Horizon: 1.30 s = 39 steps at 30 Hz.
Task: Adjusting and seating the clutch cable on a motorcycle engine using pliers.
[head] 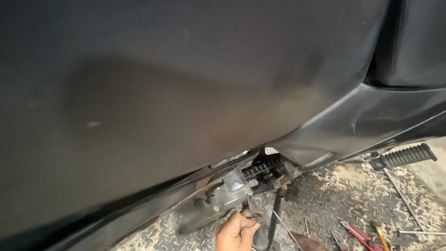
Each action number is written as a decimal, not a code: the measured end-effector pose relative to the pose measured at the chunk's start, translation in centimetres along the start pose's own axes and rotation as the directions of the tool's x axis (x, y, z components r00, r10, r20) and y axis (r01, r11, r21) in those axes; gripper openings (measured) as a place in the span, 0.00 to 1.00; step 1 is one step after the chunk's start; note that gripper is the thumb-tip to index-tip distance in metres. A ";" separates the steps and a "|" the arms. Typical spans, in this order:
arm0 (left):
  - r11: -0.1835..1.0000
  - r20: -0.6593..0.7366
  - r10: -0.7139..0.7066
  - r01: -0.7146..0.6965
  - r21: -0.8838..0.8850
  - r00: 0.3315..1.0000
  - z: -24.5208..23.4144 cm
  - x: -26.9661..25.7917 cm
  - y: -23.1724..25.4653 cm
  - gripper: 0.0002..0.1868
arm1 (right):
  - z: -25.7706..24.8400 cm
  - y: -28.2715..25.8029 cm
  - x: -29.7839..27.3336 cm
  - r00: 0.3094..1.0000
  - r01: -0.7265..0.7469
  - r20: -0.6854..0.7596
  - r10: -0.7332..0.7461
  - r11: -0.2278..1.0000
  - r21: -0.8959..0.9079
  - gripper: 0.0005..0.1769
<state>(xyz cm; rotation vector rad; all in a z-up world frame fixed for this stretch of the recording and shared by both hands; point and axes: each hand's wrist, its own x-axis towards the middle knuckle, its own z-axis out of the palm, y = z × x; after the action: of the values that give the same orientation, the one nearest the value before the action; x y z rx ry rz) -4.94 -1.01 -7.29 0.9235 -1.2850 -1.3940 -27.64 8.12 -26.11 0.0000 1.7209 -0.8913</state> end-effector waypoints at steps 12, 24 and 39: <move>0.970 0.020 0.008 -0.013 0.241 1.000 0.3 0.2 2.5 0.05 | 6.8 -8.4 -21.4 0.522 0.801 -0.223 -0.823 0.563 -0.202 0.09; 0.927 0.100 -0.240 0.259 -0.271 0.966 0.9 0.1 2.2 0.05 | 7.9 -10.2 -20.0 0.504 0.858 -0.090 -0.859 0.510 -0.063 0.11; 0.782 0.311 -0.063 0.241 -0.575 0.948 0.6 0.7 2.1 0.07 | 8.6 -11.5 -21.6 0.177 0.981 0.019 -0.984 0.178 0.078 0.07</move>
<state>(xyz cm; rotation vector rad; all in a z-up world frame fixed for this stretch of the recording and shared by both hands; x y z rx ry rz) -5.31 -1.44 -5.04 0.3949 -0.8563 -1.9654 -17.73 4.40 -2.43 -1.2975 1.4811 -1.8607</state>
